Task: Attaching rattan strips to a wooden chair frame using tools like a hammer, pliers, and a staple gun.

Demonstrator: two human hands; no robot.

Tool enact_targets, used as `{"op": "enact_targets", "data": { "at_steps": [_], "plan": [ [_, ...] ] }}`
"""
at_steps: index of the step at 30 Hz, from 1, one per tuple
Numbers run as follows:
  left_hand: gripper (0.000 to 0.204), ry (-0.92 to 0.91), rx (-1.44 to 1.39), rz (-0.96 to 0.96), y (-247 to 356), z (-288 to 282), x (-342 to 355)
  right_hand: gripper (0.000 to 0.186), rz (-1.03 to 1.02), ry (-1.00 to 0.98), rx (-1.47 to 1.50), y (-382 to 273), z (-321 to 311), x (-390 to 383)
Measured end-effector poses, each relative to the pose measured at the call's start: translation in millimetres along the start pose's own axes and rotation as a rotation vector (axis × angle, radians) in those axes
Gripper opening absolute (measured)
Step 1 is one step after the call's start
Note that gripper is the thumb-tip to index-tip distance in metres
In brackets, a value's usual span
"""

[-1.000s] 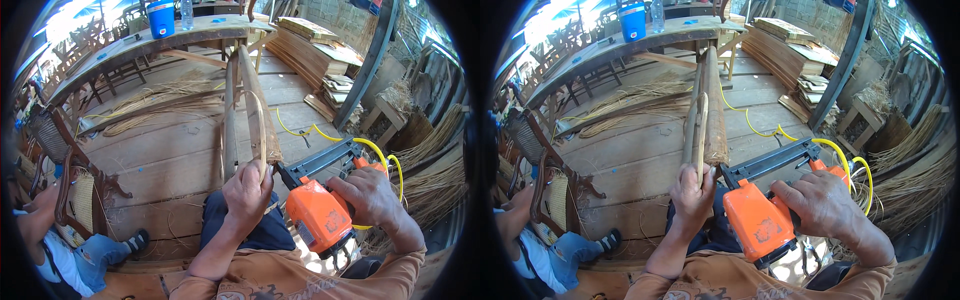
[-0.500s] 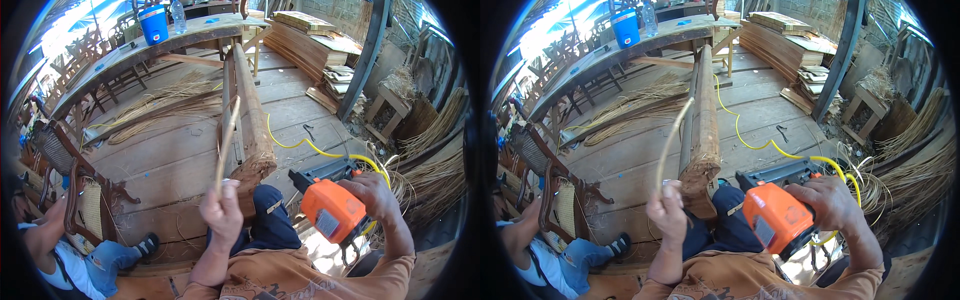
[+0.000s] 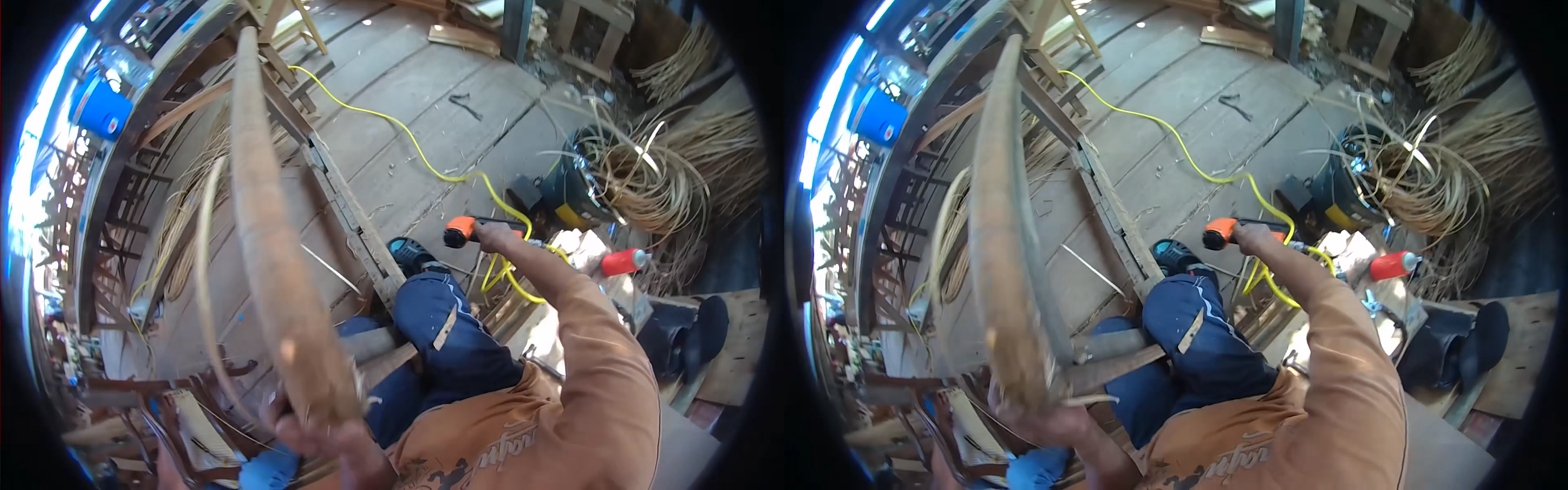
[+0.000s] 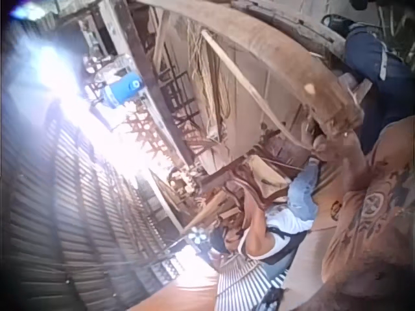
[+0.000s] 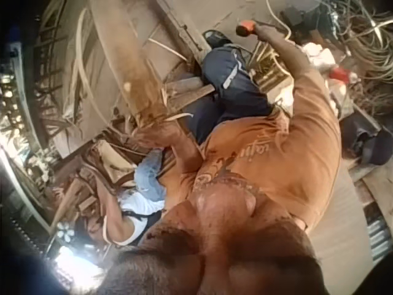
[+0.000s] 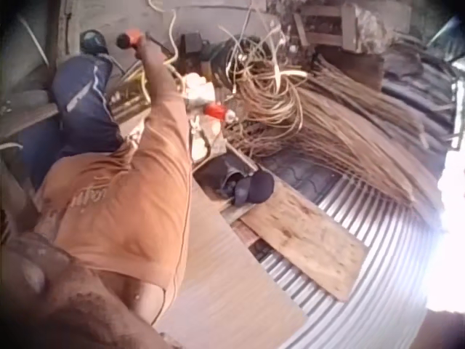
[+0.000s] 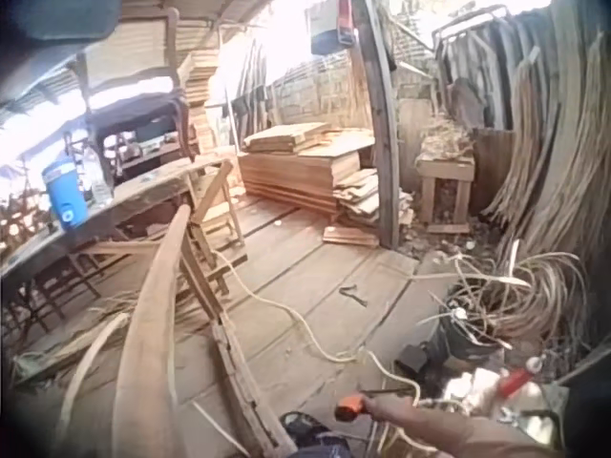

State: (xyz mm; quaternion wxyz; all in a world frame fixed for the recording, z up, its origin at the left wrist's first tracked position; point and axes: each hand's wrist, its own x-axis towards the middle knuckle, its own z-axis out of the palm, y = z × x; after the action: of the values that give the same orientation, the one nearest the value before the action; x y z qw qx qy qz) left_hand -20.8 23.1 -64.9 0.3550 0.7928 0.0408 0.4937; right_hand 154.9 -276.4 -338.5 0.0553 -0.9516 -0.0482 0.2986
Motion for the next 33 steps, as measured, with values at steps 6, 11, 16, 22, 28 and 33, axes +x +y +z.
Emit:
{"op": "enact_targets", "data": {
  "at_steps": [6, 11, 16, 22, 28, 33],
  "plan": [
    [0.042, -0.062, 0.03, -0.066, -10.9, 17.4, 2.3, 0.026, 0.175, -0.034, -0.307, 26.7, 139.7, 46.9],
    [0.046, -0.063, 0.066, -0.045, -14.1, 19.9, 9.4, 0.024, 0.295, 0.076, -0.332, 31.1, 199.4, 28.0],
    [0.05, -0.043, 0.04, -0.027, -8.0, 15.2, 11.5, 0.025, 0.117, 0.149, -0.298, 16.3, 154.5, 3.5],
    [0.055, -0.038, 0.087, -0.005, -7.0, 0.9, 7.3, 0.033, -0.121, 0.421, 0.714, 4.3, 35.4, -97.6],
    [0.056, -0.079, 0.331, 0.244, -10.2, -12.2, 12.0, 0.021, 0.103, 0.479, 0.673, 61.9, 37.5, -263.7],
    [0.052, -0.276, 0.34, 0.504, -6.8, -21.0, 15.4, 0.026, 0.239, 0.106, 0.554, 49.9, 155.3, -339.3]
  ]
}}
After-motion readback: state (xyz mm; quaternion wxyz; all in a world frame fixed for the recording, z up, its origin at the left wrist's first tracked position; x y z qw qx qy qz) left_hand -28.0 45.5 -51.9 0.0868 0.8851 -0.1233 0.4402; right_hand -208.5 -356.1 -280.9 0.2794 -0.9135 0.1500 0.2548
